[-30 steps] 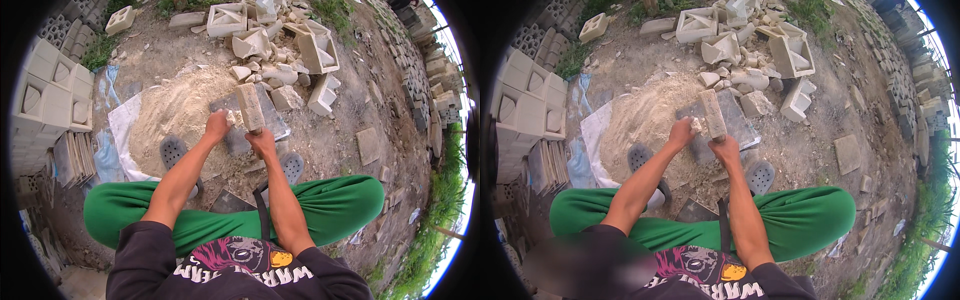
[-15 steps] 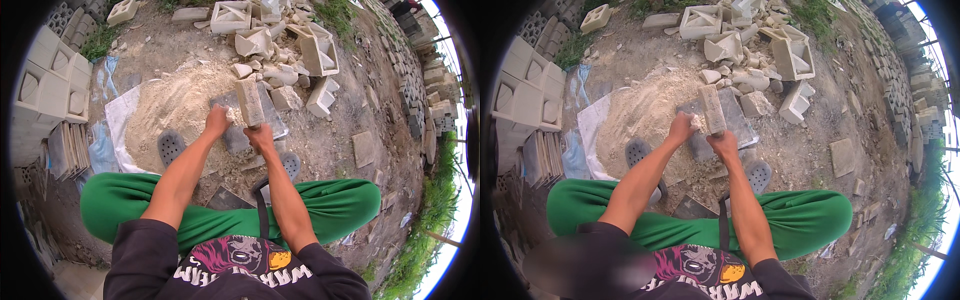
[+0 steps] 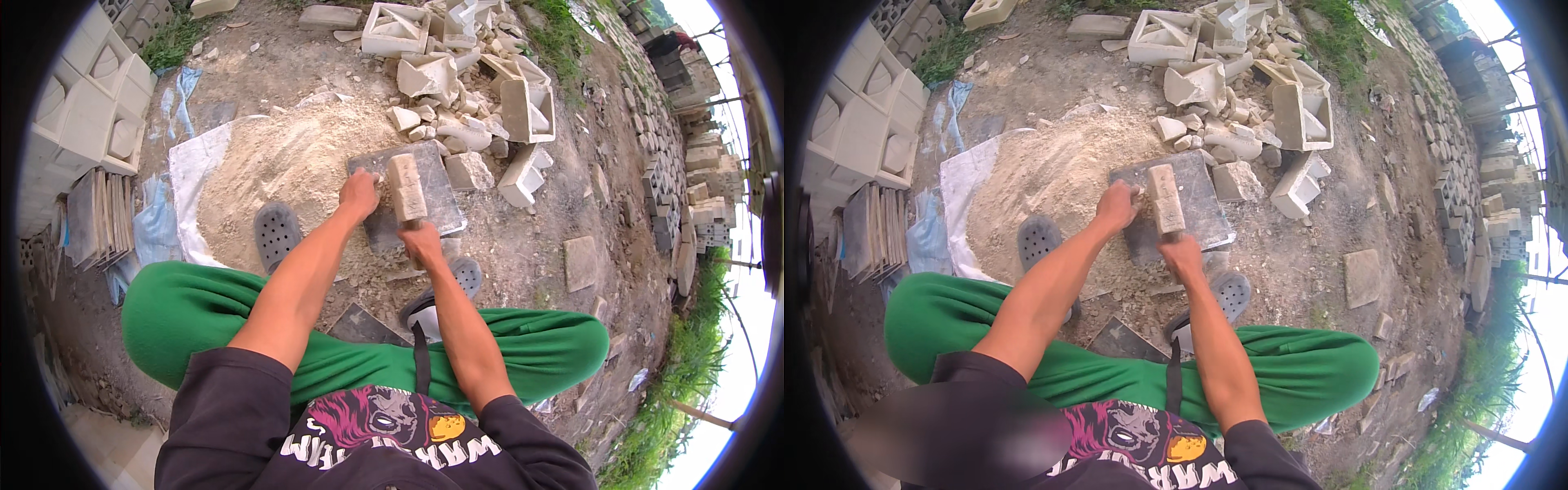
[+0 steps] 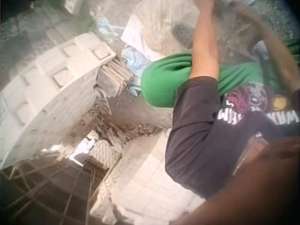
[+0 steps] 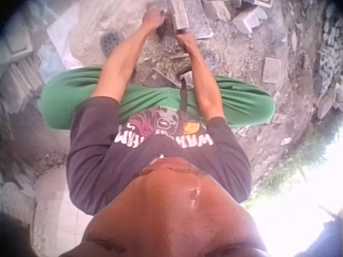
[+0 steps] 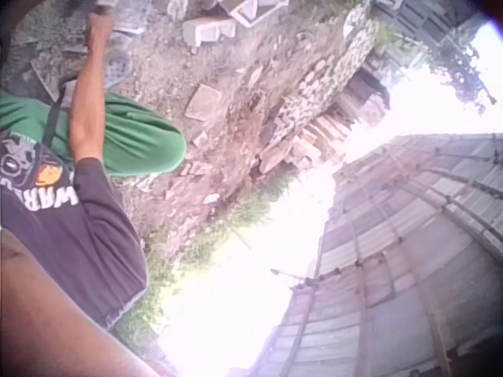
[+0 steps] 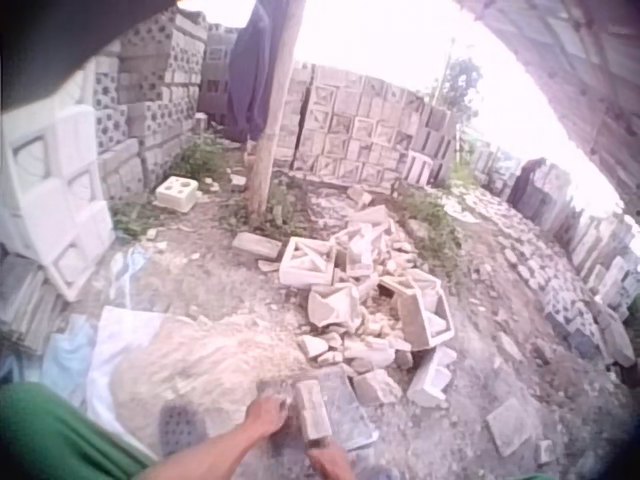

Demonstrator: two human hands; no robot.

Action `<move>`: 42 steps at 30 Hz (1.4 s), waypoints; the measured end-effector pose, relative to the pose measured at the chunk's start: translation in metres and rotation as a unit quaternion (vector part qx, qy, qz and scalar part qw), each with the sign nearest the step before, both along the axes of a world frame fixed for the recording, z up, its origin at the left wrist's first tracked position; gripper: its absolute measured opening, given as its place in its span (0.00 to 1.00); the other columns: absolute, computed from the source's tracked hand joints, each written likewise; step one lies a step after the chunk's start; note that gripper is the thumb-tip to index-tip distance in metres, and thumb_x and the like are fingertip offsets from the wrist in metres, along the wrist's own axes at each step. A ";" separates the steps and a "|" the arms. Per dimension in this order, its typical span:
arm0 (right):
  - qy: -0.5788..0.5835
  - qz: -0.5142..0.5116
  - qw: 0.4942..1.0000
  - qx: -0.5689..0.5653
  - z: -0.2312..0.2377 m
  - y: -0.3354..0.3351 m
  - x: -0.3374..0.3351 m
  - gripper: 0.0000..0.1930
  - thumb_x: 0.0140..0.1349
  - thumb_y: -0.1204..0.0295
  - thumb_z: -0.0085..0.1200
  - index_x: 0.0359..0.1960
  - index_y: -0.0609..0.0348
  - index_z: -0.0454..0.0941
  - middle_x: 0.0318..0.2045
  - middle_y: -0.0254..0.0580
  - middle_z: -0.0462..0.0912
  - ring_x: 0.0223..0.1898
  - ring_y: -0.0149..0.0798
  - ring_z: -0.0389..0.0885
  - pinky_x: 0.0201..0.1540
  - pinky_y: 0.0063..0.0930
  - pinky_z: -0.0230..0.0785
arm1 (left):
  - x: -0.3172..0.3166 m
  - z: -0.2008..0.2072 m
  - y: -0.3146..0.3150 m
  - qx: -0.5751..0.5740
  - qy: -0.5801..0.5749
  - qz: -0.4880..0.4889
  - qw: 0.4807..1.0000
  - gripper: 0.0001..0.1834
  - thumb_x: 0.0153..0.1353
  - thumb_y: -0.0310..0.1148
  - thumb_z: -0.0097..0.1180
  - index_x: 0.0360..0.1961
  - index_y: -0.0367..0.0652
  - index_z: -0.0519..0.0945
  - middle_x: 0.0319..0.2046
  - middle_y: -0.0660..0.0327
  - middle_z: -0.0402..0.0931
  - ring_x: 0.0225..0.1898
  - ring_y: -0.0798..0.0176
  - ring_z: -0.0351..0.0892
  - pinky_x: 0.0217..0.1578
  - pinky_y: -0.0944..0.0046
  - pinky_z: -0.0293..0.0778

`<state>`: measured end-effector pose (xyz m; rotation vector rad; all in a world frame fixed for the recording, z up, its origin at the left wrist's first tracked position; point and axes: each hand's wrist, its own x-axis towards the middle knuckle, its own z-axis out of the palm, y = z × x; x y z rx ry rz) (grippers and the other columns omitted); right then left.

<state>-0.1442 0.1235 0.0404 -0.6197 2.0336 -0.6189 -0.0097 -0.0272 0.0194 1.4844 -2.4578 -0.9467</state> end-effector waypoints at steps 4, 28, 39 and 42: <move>0.047 0.035 0.996 0.066 -0.012 -0.010 -0.018 0.18 0.48 0.59 0.63 0.30 0.64 0.85 0.21 0.49 0.85 0.21 0.46 0.84 0.27 0.38 0.76 | -0.009 0.000 0.004 0.017 0.009 0.009 1.000 0.18 0.57 0.34 0.64 0.50 0.47 0.84 0.44 0.48 0.75 0.47 0.44 0.78 0.49 0.49 0.76; 0.050 0.016 0.999 0.003 -0.023 -0.006 0.002 0.12 0.51 0.67 0.64 0.28 0.66 0.81 0.17 0.42 0.80 0.17 0.37 0.81 0.21 0.35 0.73 | -0.004 -0.002 0.006 0.022 0.055 0.079 0.995 0.20 0.50 0.29 0.67 0.46 0.39 0.80 0.45 0.48 0.79 0.49 0.43 0.79 0.51 0.51 0.75; 0.063 0.000 0.998 0.030 0.001 -0.013 -0.021 0.20 0.48 0.58 0.65 0.32 0.67 0.85 0.23 0.51 0.86 0.23 0.46 0.87 0.32 0.39 0.78 | 0.005 0.008 0.005 0.022 0.038 0.065 0.997 0.13 0.53 0.22 0.57 0.41 0.37 0.79 0.45 0.46 0.77 0.48 0.40 0.78 0.49 0.48 0.76; 0.103 -0.045 0.994 0.009 0.009 -0.010 -0.052 0.19 0.48 0.59 0.64 0.30 0.67 0.84 0.22 0.51 0.85 0.23 0.45 0.87 0.30 0.38 0.78 | 0.000 0.009 0.005 0.028 0.030 0.057 0.998 0.13 0.53 0.21 0.57 0.41 0.37 0.79 0.46 0.46 0.77 0.49 0.40 0.78 0.50 0.49 0.76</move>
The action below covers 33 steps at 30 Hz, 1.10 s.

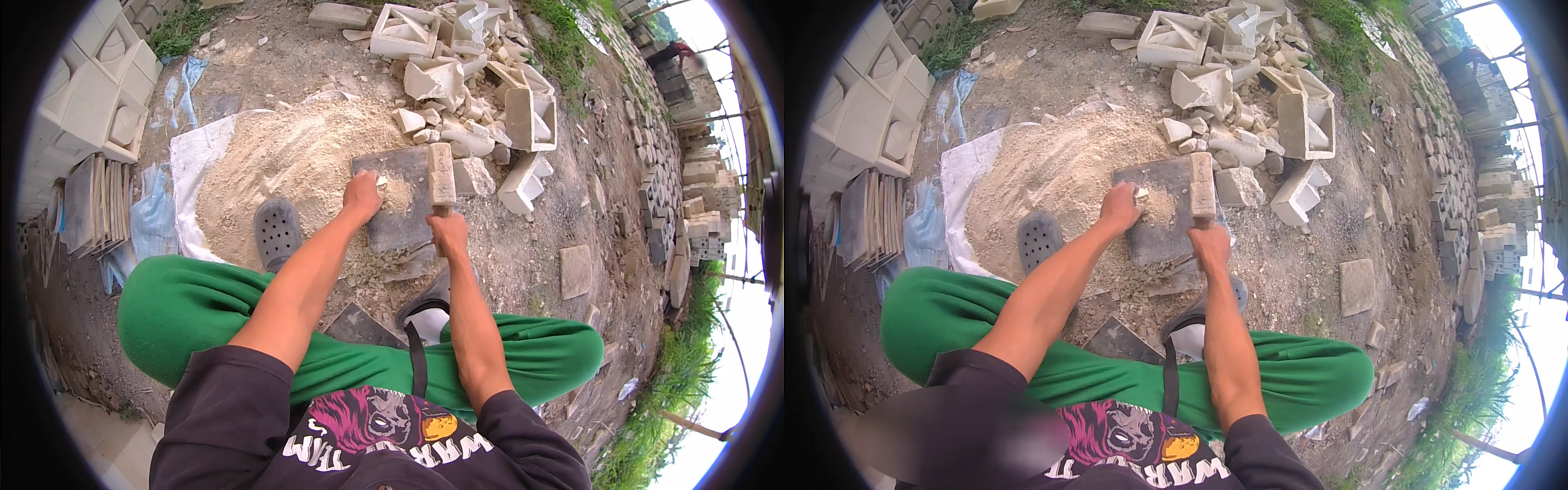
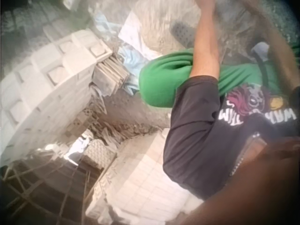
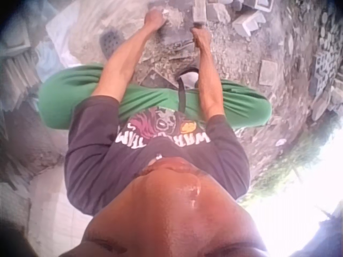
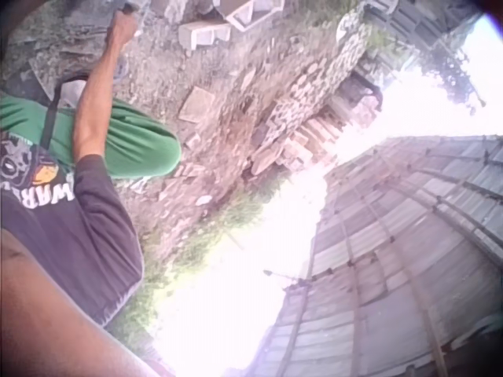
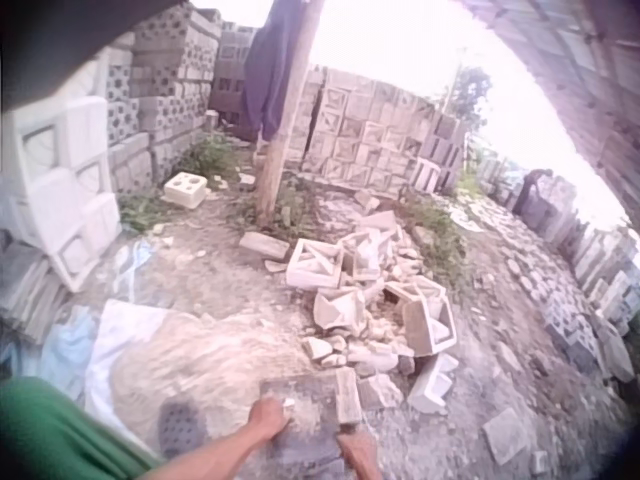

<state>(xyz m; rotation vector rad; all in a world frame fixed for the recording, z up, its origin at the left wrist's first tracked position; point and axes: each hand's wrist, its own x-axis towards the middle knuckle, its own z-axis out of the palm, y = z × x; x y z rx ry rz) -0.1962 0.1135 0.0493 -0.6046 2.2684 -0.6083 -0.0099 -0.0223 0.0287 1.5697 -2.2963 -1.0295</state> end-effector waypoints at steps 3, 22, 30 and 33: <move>0.031 0.037 0.999 0.021 0.000 0.002 -0.019 0.18 0.49 0.61 0.63 0.27 0.68 0.83 0.20 0.49 0.84 0.21 0.44 0.86 0.27 0.36 0.77 | -0.002 -0.007 0.000 -0.001 0.000 0.008 1.000 0.17 0.53 0.33 0.67 0.43 0.38 0.80 0.43 0.48 0.78 0.48 0.43 0.78 0.50 0.51 0.75; -0.055 0.107 0.992 -0.046 0.009 0.001 0.026 0.16 0.49 0.63 0.63 0.28 0.67 0.82 0.19 0.47 0.83 0.21 0.41 0.84 0.27 0.36 0.76 | -0.001 -0.010 0.001 -0.029 -0.010 -0.004 1.000 0.17 0.52 0.32 0.67 0.43 0.38 0.80 0.45 0.47 0.78 0.49 0.42 0.78 0.51 0.50 0.75; -0.037 0.103 0.993 0.036 0.010 -0.008 0.030 0.19 0.47 0.61 0.63 0.30 0.70 0.83 0.21 0.49 0.84 0.22 0.43 0.85 0.29 0.37 0.76 | 0.009 -0.012 -0.001 -0.029 -0.008 -0.010 1.000 0.16 0.54 0.32 0.65 0.42 0.37 0.81 0.44 0.46 0.78 0.48 0.42 0.79 0.50 0.49 0.75; -0.072 0.042 0.994 -0.077 0.004 0.000 0.044 0.18 0.47 0.60 0.63 0.29 0.67 0.84 0.21 0.47 0.84 0.20 0.42 0.84 0.27 0.36 0.75 | 0.005 0.007 0.003 -0.018 0.000 -0.008 1.000 0.12 0.54 0.24 0.57 0.42 0.37 0.80 0.46 0.45 0.77 0.49 0.40 0.78 0.51 0.48 0.76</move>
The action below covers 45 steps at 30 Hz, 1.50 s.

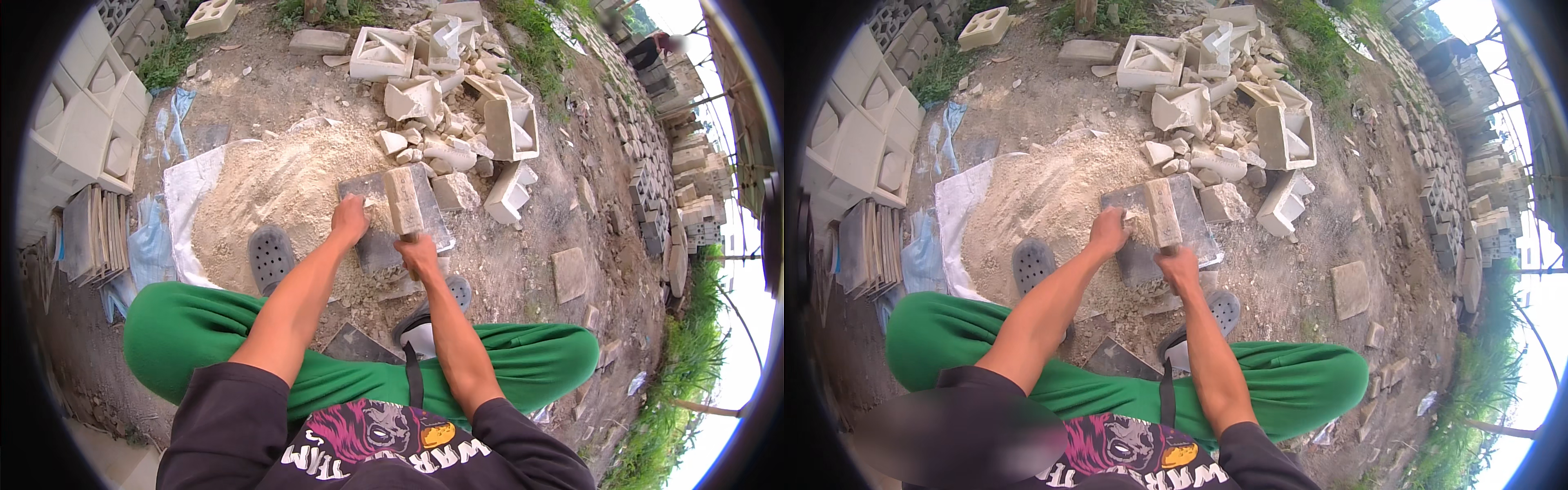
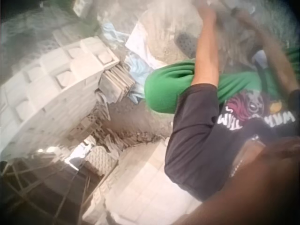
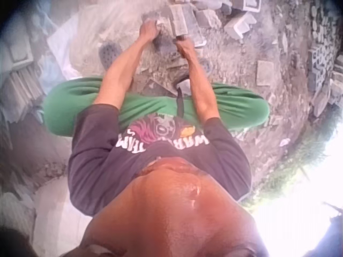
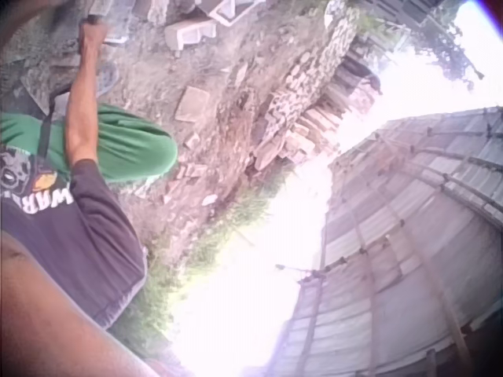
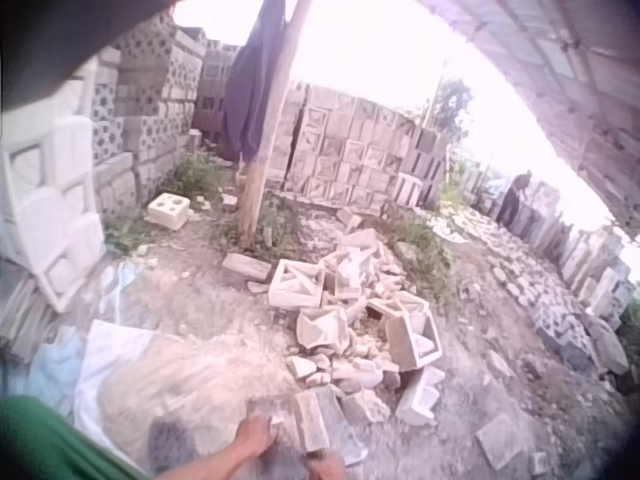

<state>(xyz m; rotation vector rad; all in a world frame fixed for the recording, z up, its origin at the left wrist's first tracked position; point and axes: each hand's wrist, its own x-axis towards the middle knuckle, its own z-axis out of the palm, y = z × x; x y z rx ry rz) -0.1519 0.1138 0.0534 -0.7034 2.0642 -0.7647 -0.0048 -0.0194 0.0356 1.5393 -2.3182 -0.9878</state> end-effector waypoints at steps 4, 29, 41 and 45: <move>0.016 0.041 0.995 0.091 -0.020 0.005 -0.014 0.17 0.48 0.59 0.62 0.29 0.64 0.85 0.18 0.45 0.82 0.19 0.41 0.82 0.27 0.36 0.74 | -0.011 -0.003 -0.001 -0.017 0.019 -0.005 1.000 0.13 0.54 0.25 0.58 0.42 0.37 0.80 0.45 0.45 0.78 0.49 0.40 0.78 0.51 0.48 0.76; 0.031 -0.057 0.996 0.067 -0.073 0.049 0.010 0.25 0.47 0.55 0.65 0.36 0.69 0.85 0.32 0.57 0.85 0.36 0.51 0.85 0.41 0.41 0.77 | -0.002 -0.026 0.044 -0.012 0.065 0.066 0.996 0.26 0.49 0.42 0.71 0.45 0.39 0.77 0.45 0.49 0.72 0.43 0.43 0.79 0.46 0.48 0.76; 0.086 -0.056 0.991 0.092 -0.045 0.044 0.027 0.28 0.46 0.52 0.66 0.38 0.67 0.85 0.34 0.60 0.87 0.41 0.54 0.87 0.45 0.42 0.78 | -0.010 -0.031 0.037 -0.004 0.081 0.083 0.993 0.25 0.49 0.40 0.69 0.47 0.40 0.78 0.45 0.49 0.73 0.45 0.44 0.78 0.47 0.50 0.76; 0.051 -0.056 0.995 0.069 -0.053 0.048 0.016 0.26 0.45 0.51 0.67 0.39 0.62 0.86 0.34 0.57 0.87 0.40 0.53 0.87 0.44 0.42 0.78 | -0.011 -0.028 0.040 -0.001 0.084 0.077 0.993 0.25 0.50 0.40 0.68 0.48 0.40 0.78 0.46 0.50 0.73 0.45 0.44 0.79 0.47 0.49 0.76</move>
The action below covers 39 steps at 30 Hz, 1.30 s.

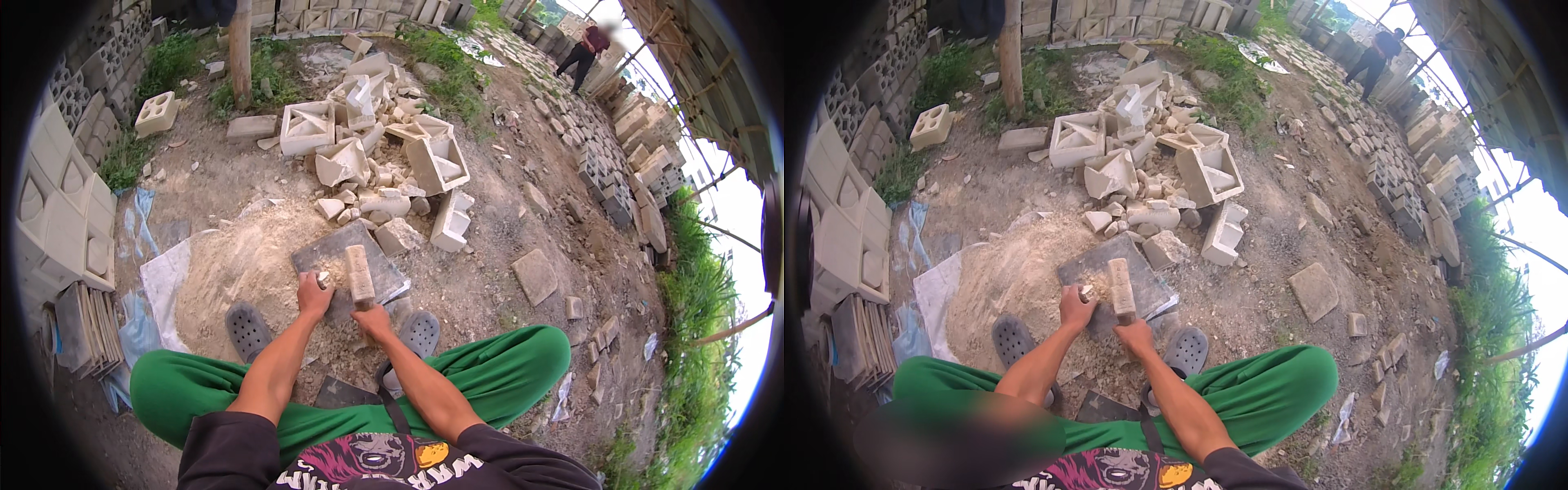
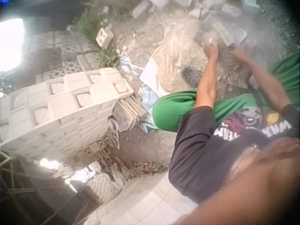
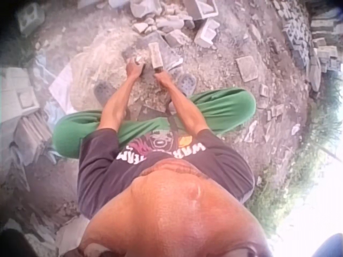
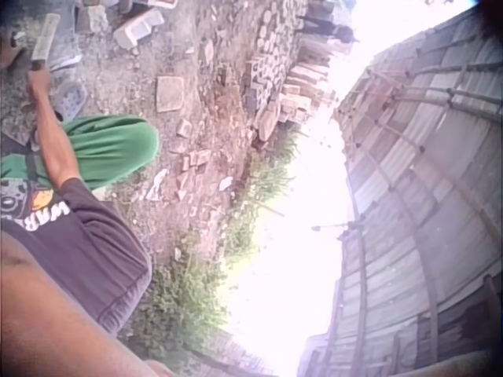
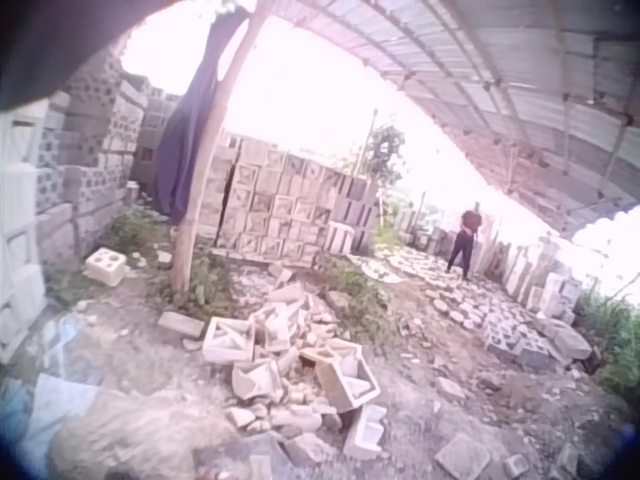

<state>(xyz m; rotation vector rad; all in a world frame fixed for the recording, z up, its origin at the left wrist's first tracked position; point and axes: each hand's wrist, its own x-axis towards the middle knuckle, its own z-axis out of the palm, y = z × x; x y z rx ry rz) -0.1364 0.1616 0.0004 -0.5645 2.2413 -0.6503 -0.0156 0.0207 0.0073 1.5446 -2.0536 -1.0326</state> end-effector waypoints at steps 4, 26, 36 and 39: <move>0.023 0.016 1.000 0.014 0.006 -0.007 0.003 0.24 0.47 0.51 0.67 0.38 0.59 0.86 0.30 0.52 0.87 0.35 0.50 0.88 0.40 0.40 0.78 | 0.008 -0.003 -0.001 -0.034 -0.011 -0.022 0.999 0.25 0.52 0.40 0.67 0.48 0.40 0.77 0.47 0.50 0.73 0.46 0.44 0.79 0.47 0.49 0.76; 0.005 0.056 0.997 0.047 0.023 -0.016 0.017 0.28 0.45 0.49 0.68 0.41 0.59 0.86 0.32 0.54 0.87 0.38 0.52 0.88 0.43 0.41 0.78 | 0.018 0.020 -0.023 -0.108 -0.207 -0.288 0.929 0.23 0.59 0.38 0.59 0.51 0.35 0.72 0.45 0.44 0.79 0.40 0.40 0.83 0.39 0.43 0.79; -0.020 0.053 0.998 0.035 0.031 -0.018 0.016 0.27 0.45 0.49 0.68 0.38 0.60 0.86 0.34 0.58 0.87 0.39 0.56 0.87 0.43 0.44 0.78 | 0.016 0.024 -0.025 -0.073 -0.196 -0.266 0.941 0.18 0.59 0.36 0.56 0.46 0.35 0.72 0.39 0.41 0.81 0.38 0.37 0.83 0.39 0.40 0.78; 0.006 0.046 0.998 -0.041 0.048 -0.022 0.022 0.27 0.45 0.49 0.68 0.37 0.62 0.86 0.34 0.59 0.87 0.39 0.57 0.87 0.42 0.44 0.78 | 0.022 0.020 -0.027 -0.071 -0.188 -0.267 0.943 0.17 0.59 0.35 0.55 0.45 0.35 0.72 0.36 0.40 0.82 0.38 0.36 0.83 0.39 0.39 0.78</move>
